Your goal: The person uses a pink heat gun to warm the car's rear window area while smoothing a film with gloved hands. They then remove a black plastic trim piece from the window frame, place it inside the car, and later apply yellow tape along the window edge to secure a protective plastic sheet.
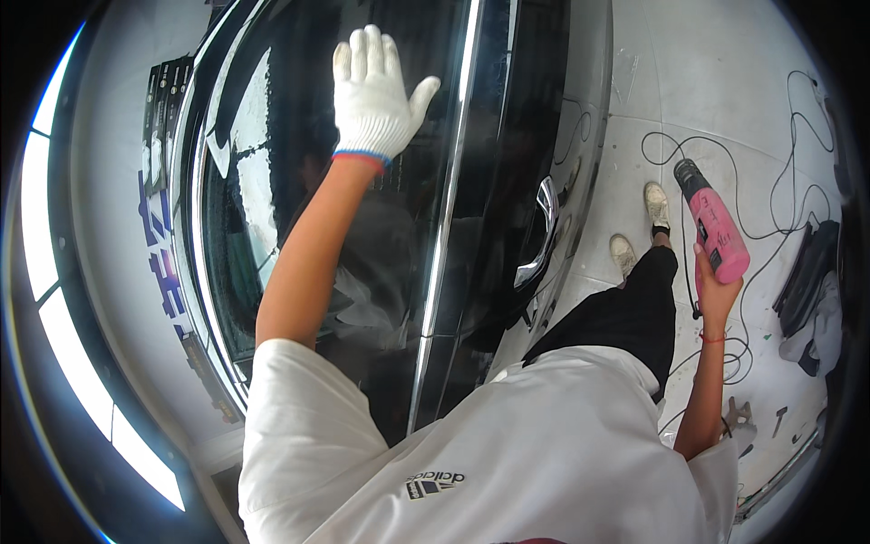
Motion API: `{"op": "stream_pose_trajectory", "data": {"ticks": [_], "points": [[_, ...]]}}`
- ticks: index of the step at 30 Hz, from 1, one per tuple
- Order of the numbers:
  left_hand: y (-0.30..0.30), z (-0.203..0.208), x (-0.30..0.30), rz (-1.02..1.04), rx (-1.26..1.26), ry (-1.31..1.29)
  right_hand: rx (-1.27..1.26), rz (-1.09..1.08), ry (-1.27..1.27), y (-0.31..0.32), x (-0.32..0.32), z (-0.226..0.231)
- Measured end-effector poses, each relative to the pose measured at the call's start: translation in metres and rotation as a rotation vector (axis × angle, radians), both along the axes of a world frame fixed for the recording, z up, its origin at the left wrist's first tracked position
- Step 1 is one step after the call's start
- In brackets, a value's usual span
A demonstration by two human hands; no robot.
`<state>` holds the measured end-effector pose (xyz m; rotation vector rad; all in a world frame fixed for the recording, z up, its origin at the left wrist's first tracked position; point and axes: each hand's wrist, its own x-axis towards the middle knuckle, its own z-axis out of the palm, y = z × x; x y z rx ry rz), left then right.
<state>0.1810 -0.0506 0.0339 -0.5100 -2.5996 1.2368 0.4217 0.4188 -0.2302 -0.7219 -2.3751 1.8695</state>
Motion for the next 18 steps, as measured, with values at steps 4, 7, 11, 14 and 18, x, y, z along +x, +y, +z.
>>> {"op": "stream_pose_trajectory", "data": {"ticks": [4,7,11,14,18], "points": [[0.017,-0.024,-0.056,-0.027,-0.017,0.029,0.009,-0.030,-0.006,0.010,0.028,0.011],[0.043,-0.031,-0.076,0.078,-0.046,0.054,0.025,-0.063,-0.046,0.012,0.039,0.032],[0.014,-0.034,-0.065,0.007,0.172,0.100,-0.010,-0.108,-0.038,0.014,0.045,0.041],[0.008,0.005,0.013,-0.026,0.144,0.052,-0.023,-0.131,0.001,0.013,0.050,0.046],[-0.021,0.055,0.095,0.090,0.258,0.114,-0.093,-0.118,0.089,0.014,0.037,0.053]]}}
